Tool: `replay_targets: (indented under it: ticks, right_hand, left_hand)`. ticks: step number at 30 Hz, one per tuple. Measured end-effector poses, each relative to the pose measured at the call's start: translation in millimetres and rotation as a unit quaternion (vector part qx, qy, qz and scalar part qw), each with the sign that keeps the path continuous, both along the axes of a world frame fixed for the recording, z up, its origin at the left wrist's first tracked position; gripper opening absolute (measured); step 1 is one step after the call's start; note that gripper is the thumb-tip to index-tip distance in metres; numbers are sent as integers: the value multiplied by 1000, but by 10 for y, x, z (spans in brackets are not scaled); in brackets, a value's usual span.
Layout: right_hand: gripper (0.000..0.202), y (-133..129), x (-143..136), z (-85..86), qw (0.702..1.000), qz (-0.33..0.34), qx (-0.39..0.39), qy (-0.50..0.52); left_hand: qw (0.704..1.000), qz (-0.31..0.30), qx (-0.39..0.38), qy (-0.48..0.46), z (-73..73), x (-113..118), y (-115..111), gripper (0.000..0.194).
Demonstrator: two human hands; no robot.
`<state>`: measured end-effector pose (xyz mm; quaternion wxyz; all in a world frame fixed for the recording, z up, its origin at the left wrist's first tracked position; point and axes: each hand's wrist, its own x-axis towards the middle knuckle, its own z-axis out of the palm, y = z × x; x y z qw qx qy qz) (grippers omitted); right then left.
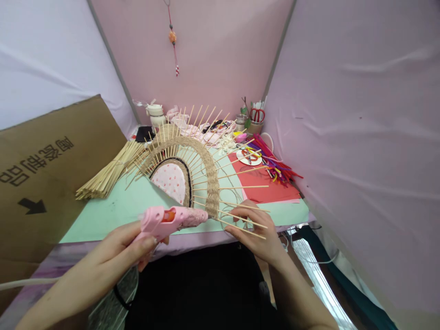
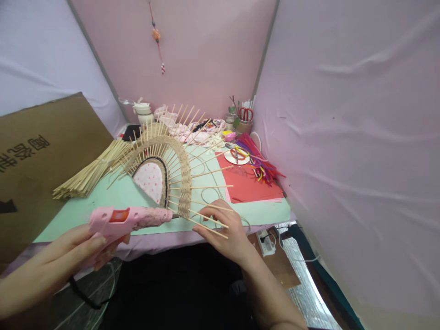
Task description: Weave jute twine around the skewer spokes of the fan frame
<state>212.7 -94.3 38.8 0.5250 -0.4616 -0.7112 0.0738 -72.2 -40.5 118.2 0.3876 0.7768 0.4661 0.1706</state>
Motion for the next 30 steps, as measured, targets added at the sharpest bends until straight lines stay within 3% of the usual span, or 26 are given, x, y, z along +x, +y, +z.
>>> replay_targets:
  ticks: [7,9,11,13,16,19,22,27,29,30]
  right_hand:
    - [23,-7,3,-8,1000,-9,-3,-6]
    - [23,-14,5,-15,1000,-10,-5,-7]
    - [22,-22,9,-27,1000,-13,-9,-12]
    - [22,-26,17,-44,1000,-20,-7,-20]
    - [21,-26,31,-72,999,-28,7,-30]
    - [21,-29,44,-95,999,-30,12,-40]
    - [21,-28,54,-109,998,-27,4,-48]
    - [20,-26,48,-97,999,-35,-5,-40]
    - [19,-27,38,-80,999,-34,-11,-32]
    - [20,-27,34,-71,999,-33,-14,-30]
  left_hand:
    - [997,10,-21,-70,-273,-6,-16,45]
    - [996,45,16,-69,-326,7,-2,45]
    - [987,122,95,-50,-382,-14,49,41]
    - [963,197,183,-6,-468,-103,145,36]
    - [926,268,240,115,-679,-353,341,35]
    - [888,286,265,243,-935,-602,535,33]
    - [880,280,240,300,-1118,-717,678,37]
    - [872,319,212,303,-1107,-626,667,52]
    - [869,356,253,232,-1059,-457,530,67]
    - [882,358,262,158,-1043,-333,435,69]
